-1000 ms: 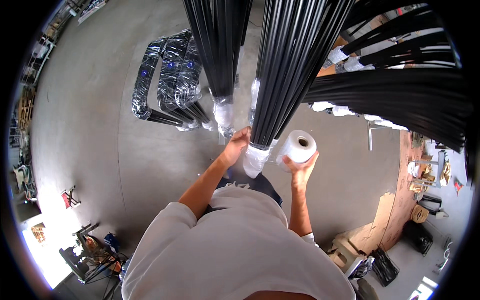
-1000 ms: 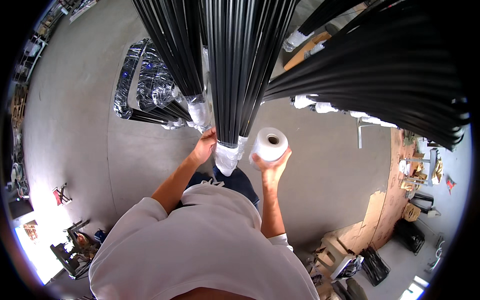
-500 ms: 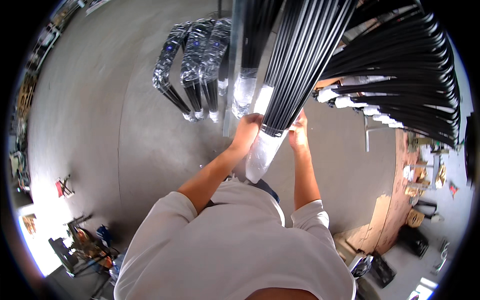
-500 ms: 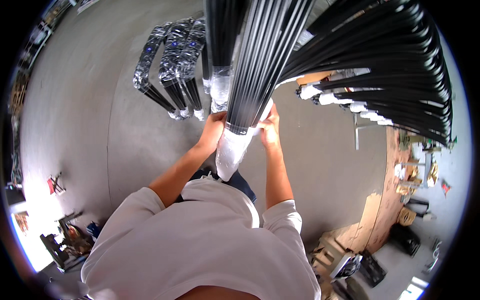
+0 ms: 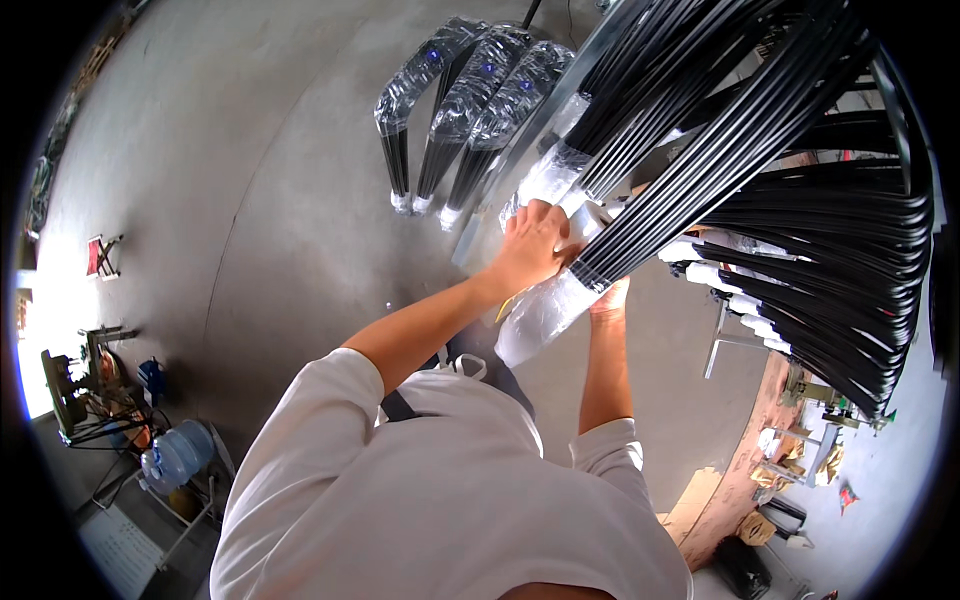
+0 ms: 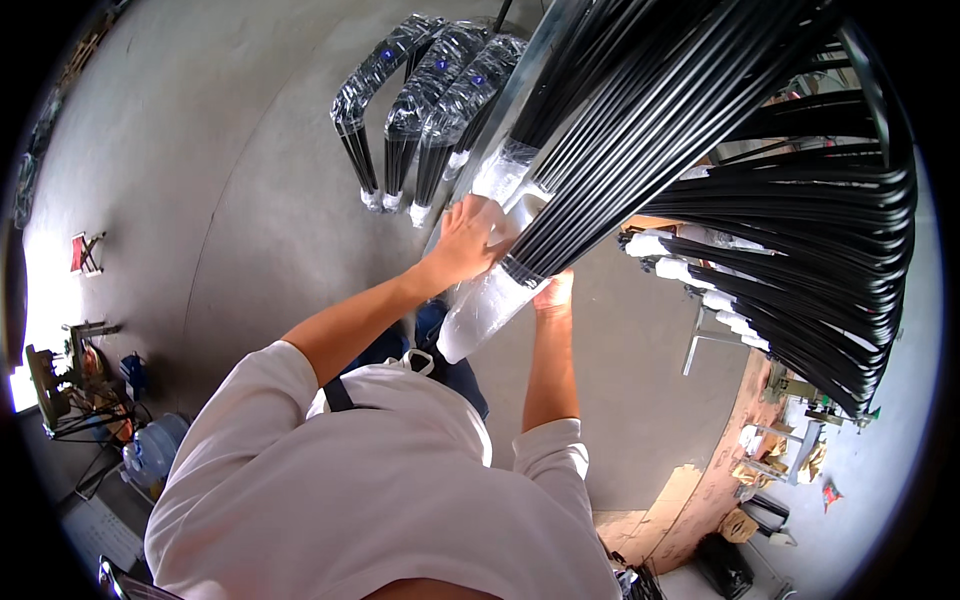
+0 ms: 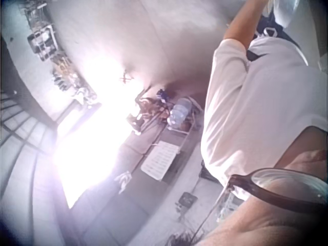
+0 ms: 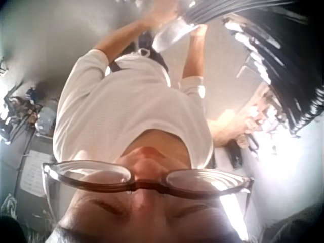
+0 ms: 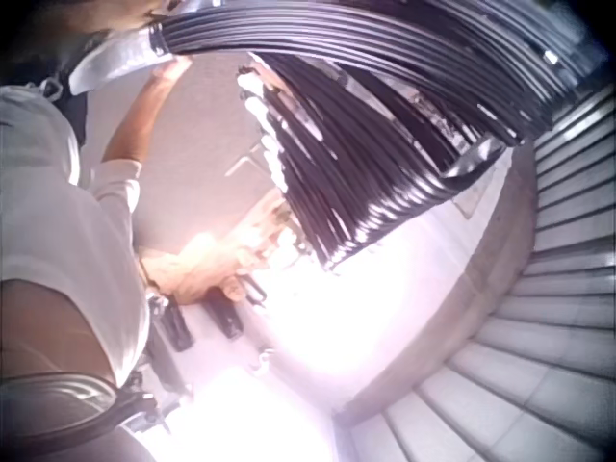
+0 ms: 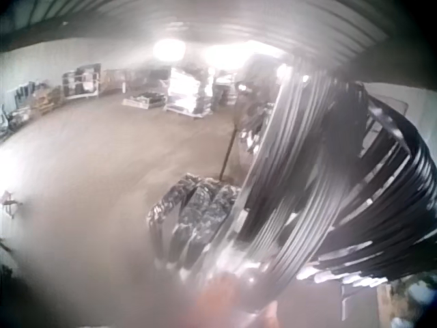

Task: The person retrieves a roll of plastic wrap and proceeds to wrap bundles of black metal poles standing upright in a rack. They pull the plastic from the roll and wrap it around the poles multiple times to secure them, occasionally adjusting the bundle or the roll.

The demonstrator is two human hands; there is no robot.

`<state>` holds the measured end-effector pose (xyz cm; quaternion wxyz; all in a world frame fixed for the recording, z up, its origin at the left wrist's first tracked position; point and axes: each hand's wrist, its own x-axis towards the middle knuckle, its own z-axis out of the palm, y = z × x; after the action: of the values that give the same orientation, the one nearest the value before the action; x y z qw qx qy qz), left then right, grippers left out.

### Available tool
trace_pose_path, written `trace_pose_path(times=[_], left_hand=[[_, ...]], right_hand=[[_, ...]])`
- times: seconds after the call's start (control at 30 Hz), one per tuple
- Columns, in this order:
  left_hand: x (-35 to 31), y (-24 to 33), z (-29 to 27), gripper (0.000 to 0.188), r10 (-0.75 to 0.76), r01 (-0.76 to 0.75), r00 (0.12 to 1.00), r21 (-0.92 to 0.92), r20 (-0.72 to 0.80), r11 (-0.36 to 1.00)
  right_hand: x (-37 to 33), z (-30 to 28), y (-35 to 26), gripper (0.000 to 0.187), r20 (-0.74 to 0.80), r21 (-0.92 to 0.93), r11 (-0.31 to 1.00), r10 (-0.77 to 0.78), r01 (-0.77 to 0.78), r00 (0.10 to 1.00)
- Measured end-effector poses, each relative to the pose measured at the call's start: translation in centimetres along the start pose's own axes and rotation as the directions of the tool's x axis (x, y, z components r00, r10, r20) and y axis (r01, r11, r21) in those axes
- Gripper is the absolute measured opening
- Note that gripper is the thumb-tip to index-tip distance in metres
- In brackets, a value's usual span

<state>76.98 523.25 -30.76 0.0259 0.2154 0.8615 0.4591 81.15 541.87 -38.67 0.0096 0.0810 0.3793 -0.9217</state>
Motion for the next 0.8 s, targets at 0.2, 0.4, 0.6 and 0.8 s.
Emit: trace_pose_path(times=[0.2,0.4,0.6,0.8], left_hand=[[1.4,-4.2,5.2,0.078,-0.053,0.252,0.959,-0.756,0.278,0.604],[1.5,-2.8,3.9,0.079,0.016,0.405,0.862,-0.707,0.507,0.580],[1.9,-4.7,6.8,0.074,0.104,0.310,0.906,-0.810,0.411,0.498],[1.9,-4.2,8.5,0.077,0.167,0.315,0.881,-0.811,0.443,0.493]], right_hand=[[-1.1,3.1,-1.6,0.043,-0.105,-0.102,0.994,-0.052,0.041,0.993],[-4.8,5.8,-4.6,0.054,-0.455,-0.466,0.884,-0.276,0.038,0.846],[-6.6,21.6,-11.5,0.030,0.724,-0.502,-0.520,0.185,0.692,0.664],[-1.8,20.7,-9.4,0.031,0.169,-0.258,-0.629,0.718,0.733,0.675]])
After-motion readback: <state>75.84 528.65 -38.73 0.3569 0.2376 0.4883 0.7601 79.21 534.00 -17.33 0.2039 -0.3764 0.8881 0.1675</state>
